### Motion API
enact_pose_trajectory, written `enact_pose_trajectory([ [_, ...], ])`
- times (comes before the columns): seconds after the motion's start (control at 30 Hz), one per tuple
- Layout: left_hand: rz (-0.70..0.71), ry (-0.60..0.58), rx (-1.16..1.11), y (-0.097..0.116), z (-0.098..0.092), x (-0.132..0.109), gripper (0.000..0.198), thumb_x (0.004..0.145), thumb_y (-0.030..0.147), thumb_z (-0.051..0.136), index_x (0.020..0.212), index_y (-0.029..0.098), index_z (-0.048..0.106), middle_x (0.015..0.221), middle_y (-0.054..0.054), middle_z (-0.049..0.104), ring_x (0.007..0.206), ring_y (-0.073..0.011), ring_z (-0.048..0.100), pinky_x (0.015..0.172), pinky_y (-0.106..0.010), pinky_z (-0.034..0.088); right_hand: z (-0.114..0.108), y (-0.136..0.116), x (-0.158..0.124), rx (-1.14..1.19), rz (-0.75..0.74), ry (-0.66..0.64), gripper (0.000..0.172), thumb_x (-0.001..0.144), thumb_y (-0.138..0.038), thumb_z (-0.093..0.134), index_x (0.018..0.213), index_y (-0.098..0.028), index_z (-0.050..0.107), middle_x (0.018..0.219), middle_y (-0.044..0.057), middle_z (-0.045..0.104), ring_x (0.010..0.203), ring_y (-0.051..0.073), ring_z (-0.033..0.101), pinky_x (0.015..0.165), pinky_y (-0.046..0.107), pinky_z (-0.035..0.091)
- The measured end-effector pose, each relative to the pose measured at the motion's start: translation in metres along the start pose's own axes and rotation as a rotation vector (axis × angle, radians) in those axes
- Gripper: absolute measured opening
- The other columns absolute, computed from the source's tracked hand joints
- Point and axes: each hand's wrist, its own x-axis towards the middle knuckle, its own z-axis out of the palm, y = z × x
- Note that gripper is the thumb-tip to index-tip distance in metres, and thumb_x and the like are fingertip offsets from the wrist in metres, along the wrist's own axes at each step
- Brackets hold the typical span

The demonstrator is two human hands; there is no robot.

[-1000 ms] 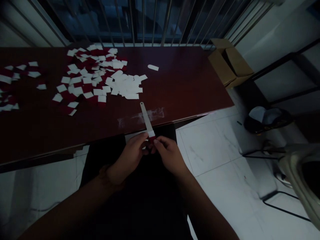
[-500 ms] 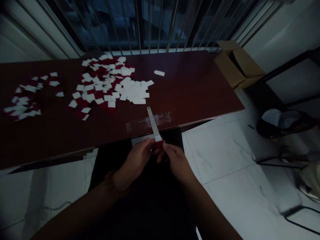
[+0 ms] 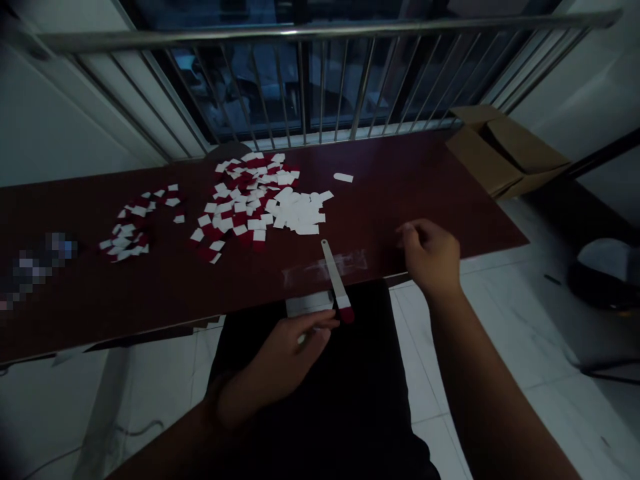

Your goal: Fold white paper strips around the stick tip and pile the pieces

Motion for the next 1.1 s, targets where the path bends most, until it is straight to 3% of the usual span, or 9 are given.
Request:
enact_pose_trajectory([
  [0.1,0.247,0.142,0.352,0.013,-0.028,0.001,0.026,0.096,0.037,0.066,0.115,0.029,0.082,0.11,-0.01,0.08,0.105,-0.031,0.072,0.101,-0.045,0.051,0.02,0.01,0.022,-0.254,0.006,-0.024,0.024,0.091,-0.034,0.058,0.094,-0.022,0.078,0.081,0.008,0.075,0.074,0.026,0.066,0.067,0.036,0.042],
  [0.2,0.367,0.273,0.721,0.033,-0.06,0.027,0.027,0.1,0.035,0.06,0.115,0.027,0.08,0.106,-0.011,0.078,0.1,-0.0293,0.069,0.094,-0.042,0.051,0.03,0.014,0.023,-0.382,-0.019,0.033,0.026,0.091,-0.037,0.059,0.097,-0.021,0.078,0.083,0.011,0.076,0.073,0.027,0.064,0.064,0.035,0.038],
  [0.27,0.415,0.238,1.02,0.047,-0.077,0.053,0.032,0.104,0.033,0.052,0.123,0.023,0.075,0.114,-0.012,0.074,0.105,-0.0298,0.065,0.088,-0.04,0.05,0.031,0.015,0.019,-0.371,-0.021,0.051,0.027,0.093,-0.038,0.058,0.096,-0.021,0.077,0.082,0.011,0.075,0.072,0.026,0.063,0.063,0.035,0.036],
  [0.37,0.519,0.108,1.391,0.064,-0.089,0.093,0.032,0.102,0.023,0.056,0.129,0.012,0.069,0.125,-0.019,0.067,0.117,-0.0349,0.058,0.078,-0.037,0.05,0.029,0.014,0.017,-0.372,-0.013,0.057,0.028,0.094,-0.04,0.057,0.094,-0.021,0.077,0.08,0.01,0.075,0.072,0.026,0.063,0.063,0.034,0.036],
  [0.47,0.615,-0.022,1.599,0.069,-0.091,0.118,0.023,0.098,0.009,0.054,0.111,0.007,0.072,0.122,-0.02,0.065,0.114,-0.0336,0.056,0.076,-0.037,0.049,0.03,0.012,0.018,-0.385,0.005,0.06,0.027,0.094,-0.04,0.057,0.095,-0.022,0.077,0.08,0.009,0.074,0.073,0.026,0.064,0.063,0.034,0.036],
  [0.57,0.681,-0.051,1.691,0.066,-0.092,0.126,0.025,0.095,0.0,0.05,0.101,0.01,0.072,0.114,-0.018,0.066,0.11,-0.0309,0.057,0.073,-0.035,0.048,0.031,0.009,0.019,-0.404,0.033,0.058,0.026,0.093,-0.039,0.056,0.094,-0.022,0.076,0.079,0.009,0.074,0.072,0.026,0.064,0.062,0.035,0.035],
  [0.8,0.792,-0.054,1.68,0.054,-0.099,0.119,0.021,0.098,0.005,0.053,0.109,0.012,0.07,0.12,-0.014,0.068,0.108,-0.0311,0.06,0.084,-0.044,0.049,0.034,0.006,0.017,-0.422,0.06,0.037,0.027,0.094,-0.041,0.054,0.094,-0.022,0.075,0.079,0.008,0.075,0.069,0.024,0.063,0.062,0.034,0.034],
  [1.1,0.854,-0.012,1.646,0.053,-0.105,0.121,0.027,0.103,0.014,0.056,0.129,0.013,0.065,0.11,-0.009,0.074,0.101,-0.0256,0.065,0.086,-0.043,0.046,0.039,0.006,0.016,-0.438,0.103,0.014,0.029,0.095,-0.042,0.051,0.096,-0.023,0.072,0.085,0.009,0.076,0.072,0.024,0.065,0.062,0.032,0.036],
])
